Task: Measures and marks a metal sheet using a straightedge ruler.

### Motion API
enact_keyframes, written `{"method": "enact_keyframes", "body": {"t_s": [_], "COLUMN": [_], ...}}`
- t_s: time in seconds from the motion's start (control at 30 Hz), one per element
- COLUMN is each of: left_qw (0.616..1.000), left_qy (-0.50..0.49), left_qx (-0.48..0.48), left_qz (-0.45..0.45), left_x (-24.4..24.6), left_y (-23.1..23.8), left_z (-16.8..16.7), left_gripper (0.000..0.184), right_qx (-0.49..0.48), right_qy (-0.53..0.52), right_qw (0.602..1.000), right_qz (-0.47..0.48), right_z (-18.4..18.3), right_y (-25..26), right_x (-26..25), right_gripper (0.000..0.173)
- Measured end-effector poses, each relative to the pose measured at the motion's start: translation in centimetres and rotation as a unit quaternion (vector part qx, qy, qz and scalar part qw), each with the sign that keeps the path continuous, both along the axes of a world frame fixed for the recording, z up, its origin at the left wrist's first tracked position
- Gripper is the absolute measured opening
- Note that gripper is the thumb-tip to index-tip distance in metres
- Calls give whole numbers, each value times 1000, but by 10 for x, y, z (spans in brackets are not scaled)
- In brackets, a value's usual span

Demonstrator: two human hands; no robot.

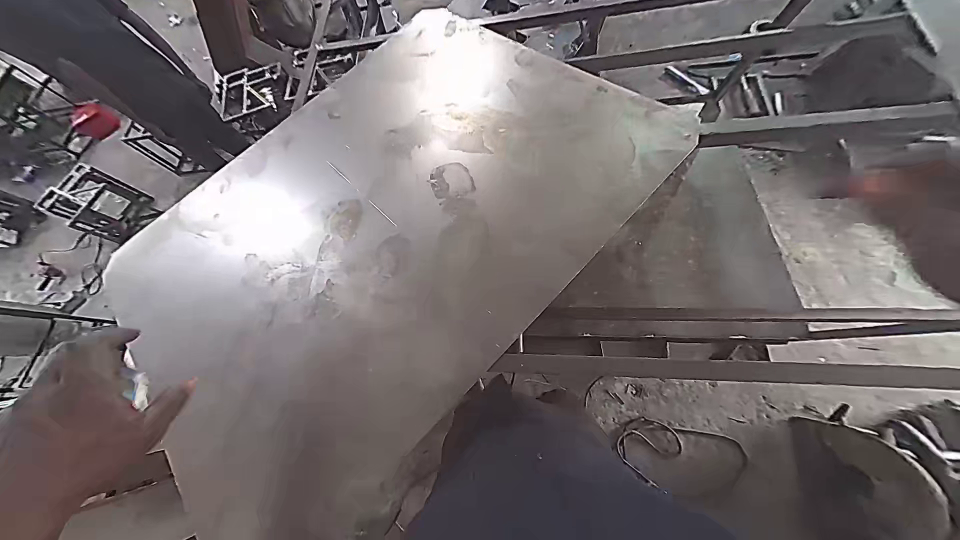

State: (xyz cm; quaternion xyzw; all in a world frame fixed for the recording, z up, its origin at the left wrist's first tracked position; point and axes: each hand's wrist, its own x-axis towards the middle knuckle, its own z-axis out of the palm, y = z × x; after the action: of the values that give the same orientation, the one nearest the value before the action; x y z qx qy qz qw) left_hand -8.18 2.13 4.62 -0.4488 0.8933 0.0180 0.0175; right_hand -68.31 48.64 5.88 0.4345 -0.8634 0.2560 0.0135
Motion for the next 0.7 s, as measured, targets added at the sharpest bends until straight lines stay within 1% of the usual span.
{"method": "enact_keyframes", "body": {"t_s": [0.03,0.07,0.1,0.13,0.17,0.23,0.27,0.3,0.4,0.47,0.57,0.63,0.7], "left_qw": [998,993,984,969,953,927,917,912,909,907,908,916,946], "left_qy": [48,95,138,179,216,263,279,293,328,341,319,307,267], "left_qx": [5,26,51,76,94,125,142,146,121,129,173,170,128], "left_qz": [-33,-66,-104,-150,-192,-238,-246,-248,-227,-212,-209,-192,-129], "left_x": [-26,-58,-91,-120,-146,-186,-200,-211,-232,-239,-246,-241,-222], "left_y": [11,29,51,72,91,123,135,146,168,178,192,192,186], "left_z": [0,3,6,6,0,-13,-17,-22,-31,-34,-32,-34,-37], "left_gripper": [92,98,98,96,93,89,89,89,91,90,86,74,55], "right_qx": [-9,-5,8,27,39,41,40,42,29,17,29,26,10], "right_qy": [-1,-18,-52,-111,-169,-283,-329,-356,-383,-418,-493,-534,-548], "right_qw": [998,991,977,954,925,864,840,824,817,803,756,740,756], "right_qz": [70,135,206,278,339,414,430,439,431,425,429,409,358], "right_z": [2,4,2,-1,-9,-28,-35,-40,-50,-55,-60,-60,-56], "right_y": [-43,-83,-117,-145,-167,-196,-203,-207,-204,-197,-187,-179,-177], "right_x": [24,53,80,105,127,160,171,178,179,171,155,136,102], "right_gripper": [49,40,32,24,20,27,30,33,31,29,25,19,15]}}
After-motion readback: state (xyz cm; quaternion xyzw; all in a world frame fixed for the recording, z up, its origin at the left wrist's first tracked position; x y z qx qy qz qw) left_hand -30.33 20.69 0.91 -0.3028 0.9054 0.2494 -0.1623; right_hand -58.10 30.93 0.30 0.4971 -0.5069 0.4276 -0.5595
